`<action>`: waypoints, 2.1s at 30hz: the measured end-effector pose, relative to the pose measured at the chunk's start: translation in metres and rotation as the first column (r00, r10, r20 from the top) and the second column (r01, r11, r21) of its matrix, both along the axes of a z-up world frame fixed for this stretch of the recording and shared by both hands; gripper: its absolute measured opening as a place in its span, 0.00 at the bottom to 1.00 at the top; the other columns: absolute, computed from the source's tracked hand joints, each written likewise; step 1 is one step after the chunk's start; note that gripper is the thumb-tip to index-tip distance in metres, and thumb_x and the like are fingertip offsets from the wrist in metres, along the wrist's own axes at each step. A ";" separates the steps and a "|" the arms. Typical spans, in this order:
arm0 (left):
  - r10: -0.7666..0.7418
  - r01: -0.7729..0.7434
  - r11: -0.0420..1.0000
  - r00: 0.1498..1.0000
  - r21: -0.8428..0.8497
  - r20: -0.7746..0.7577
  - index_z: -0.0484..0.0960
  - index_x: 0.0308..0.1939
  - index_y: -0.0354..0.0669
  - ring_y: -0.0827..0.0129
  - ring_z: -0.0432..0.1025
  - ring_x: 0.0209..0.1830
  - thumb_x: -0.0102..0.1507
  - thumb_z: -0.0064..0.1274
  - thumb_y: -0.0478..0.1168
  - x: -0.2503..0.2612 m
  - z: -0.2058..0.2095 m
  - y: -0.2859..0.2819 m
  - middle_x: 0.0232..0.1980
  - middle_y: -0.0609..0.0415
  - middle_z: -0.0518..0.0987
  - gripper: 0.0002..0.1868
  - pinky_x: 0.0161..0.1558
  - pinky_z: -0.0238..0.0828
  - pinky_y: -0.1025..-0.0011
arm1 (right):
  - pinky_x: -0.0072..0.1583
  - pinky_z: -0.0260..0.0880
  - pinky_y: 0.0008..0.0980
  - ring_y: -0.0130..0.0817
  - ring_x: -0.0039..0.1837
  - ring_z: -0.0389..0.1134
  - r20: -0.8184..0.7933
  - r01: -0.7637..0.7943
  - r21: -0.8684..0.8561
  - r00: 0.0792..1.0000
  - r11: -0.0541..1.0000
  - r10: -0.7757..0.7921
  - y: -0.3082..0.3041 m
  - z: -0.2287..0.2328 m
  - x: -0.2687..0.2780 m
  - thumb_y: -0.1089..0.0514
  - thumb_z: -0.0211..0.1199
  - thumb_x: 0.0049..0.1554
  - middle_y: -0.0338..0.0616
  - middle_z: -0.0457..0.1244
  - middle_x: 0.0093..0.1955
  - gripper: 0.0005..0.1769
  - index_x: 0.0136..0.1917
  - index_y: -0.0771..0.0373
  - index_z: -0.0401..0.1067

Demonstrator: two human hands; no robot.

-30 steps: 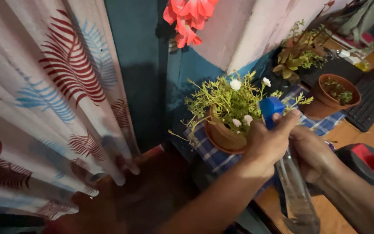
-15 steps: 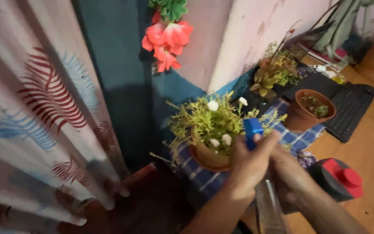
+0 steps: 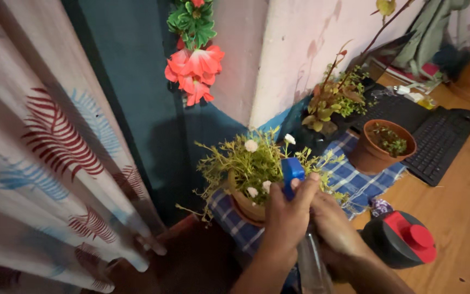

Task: The person uses a cloth to wipe or wrap the stems of potted plants and then uses a spray bottle to water the soil and mist the foliage.

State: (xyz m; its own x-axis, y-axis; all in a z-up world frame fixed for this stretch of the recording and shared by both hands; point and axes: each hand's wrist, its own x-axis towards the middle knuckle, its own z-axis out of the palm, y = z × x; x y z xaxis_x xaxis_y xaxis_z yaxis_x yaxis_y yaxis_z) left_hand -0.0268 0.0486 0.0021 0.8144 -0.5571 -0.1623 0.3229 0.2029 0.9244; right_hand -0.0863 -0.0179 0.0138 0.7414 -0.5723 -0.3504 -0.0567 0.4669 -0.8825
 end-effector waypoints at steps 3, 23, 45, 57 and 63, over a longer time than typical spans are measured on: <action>-0.053 0.052 0.999 0.996 -0.014 -0.074 0.77 0.47 0.33 0.64 0.76 0.41 0.53 0.63 0.60 -0.005 0.003 -0.002 0.44 0.45 0.82 0.34 0.44 0.73 0.66 | 0.38 0.66 0.40 0.34 0.35 0.65 -0.224 0.035 0.092 0.974 0.995 -0.014 0.003 0.015 -0.010 0.41 0.59 0.60 0.42 0.64 0.35 0.18 0.48 0.57 0.71; -0.017 0.020 0.991 1.000 -0.130 0.021 0.80 0.31 0.34 0.70 0.72 0.29 0.59 0.63 0.56 -0.040 -0.034 -0.018 0.33 0.50 0.81 0.24 0.32 0.69 0.70 | 0.43 0.72 0.42 0.37 0.40 0.69 -0.179 -0.009 0.091 0.983 0.996 0.025 -0.020 -0.028 -0.036 0.38 0.59 0.58 0.45 0.67 0.40 0.22 0.50 0.58 0.70; -0.021 0.022 1.000 0.992 0.007 -0.123 0.76 0.44 0.36 0.68 0.76 0.36 0.52 0.69 0.54 -0.054 -0.020 -0.014 0.43 0.47 0.80 0.30 0.39 0.76 0.67 | 0.50 0.71 0.44 0.39 0.45 0.70 -0.207 -0.037 0.049 0.977 0.998 0.046 -0.036 -0.046 -0.056 0.38 0.53 0.61 0.46 0.68 0.45 0.24 0.56 0.58 0.72; 0.055 -0.055 0.998 0.998 0.003 -0.032 0.72 0.48 0.31 0.60 0.77 0.46 0.52 0.67 0.58 -0.062 -0.018 -0.009 0.47 0.42 0.79 0.37 0.49 0.74 0.63 | 0.53 0.70 0.46 0.40 0.49 0.69 -0.238 0.020 0.132 0.971 0.991 0.012 -0.028 -0.041 -0.058 0.36 0.53 0.59 0.46 0.69 0.49 0.27 0.59 0.57 0.71; 0.027 -0.022 0.997 0.998 0.077 -0.059 0.70 0.50 0.30 0.59 0.75 0.51 0.52 0.66 0.59 -0.060 -0.013 -0.007 0.51 0.39 0.75 0.39 0.53 0.72 0.62 | 0.52 0.71 0.45 0.40 0.49 0.69 -0.283 0.013 0.123 0.959 0.992 0.023 -0.031 -0.041 -0.055 0.35 0.54 0.58 0.47 0.69 0.48 0.28 0.59 0.58 0.72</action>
